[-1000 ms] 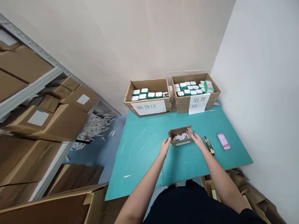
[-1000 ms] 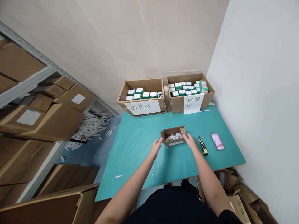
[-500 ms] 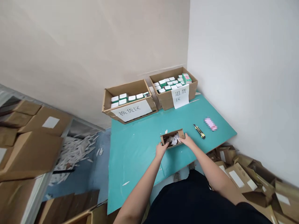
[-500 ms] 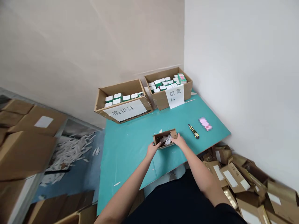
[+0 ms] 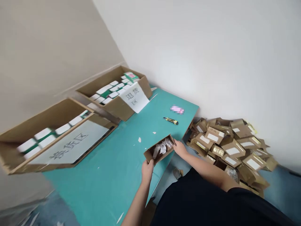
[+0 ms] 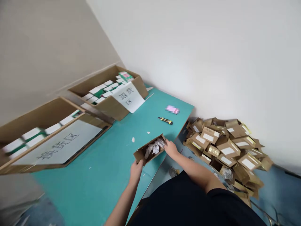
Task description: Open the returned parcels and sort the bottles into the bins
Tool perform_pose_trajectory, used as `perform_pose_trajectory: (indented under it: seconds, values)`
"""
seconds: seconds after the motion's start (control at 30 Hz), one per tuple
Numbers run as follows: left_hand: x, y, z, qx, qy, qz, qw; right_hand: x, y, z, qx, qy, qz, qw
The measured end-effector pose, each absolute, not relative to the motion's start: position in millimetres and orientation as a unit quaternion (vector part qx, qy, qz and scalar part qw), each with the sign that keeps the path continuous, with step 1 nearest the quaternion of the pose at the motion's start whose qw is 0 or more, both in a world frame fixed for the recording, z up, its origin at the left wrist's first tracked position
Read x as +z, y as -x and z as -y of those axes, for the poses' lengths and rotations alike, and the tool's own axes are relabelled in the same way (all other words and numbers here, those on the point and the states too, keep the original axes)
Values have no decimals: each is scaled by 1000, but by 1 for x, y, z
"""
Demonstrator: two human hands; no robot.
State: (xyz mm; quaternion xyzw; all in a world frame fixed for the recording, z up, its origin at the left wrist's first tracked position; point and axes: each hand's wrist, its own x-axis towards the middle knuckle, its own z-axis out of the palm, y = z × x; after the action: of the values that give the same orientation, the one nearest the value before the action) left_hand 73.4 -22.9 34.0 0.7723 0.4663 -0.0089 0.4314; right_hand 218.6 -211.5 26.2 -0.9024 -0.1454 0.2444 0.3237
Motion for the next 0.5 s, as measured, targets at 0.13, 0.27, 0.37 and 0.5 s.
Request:
perform_pose_trajectory:
  seconds: [0.13,0.27,0.37,0.5]
  values:
    - [40,-82,61,-27,-813,-380,440,19,-197,285,210,888,84,401]
    - [42,-110,106,-50,-845,-275,455,18,-183,357,185,869,20,459]
    - [42,-148,155,-91,-842,-243,473,18,-182,414,160,856,-34,490]
    - [42,-203,238,-136,-834,-193,499,15,-191,496,120,846,-127,504]
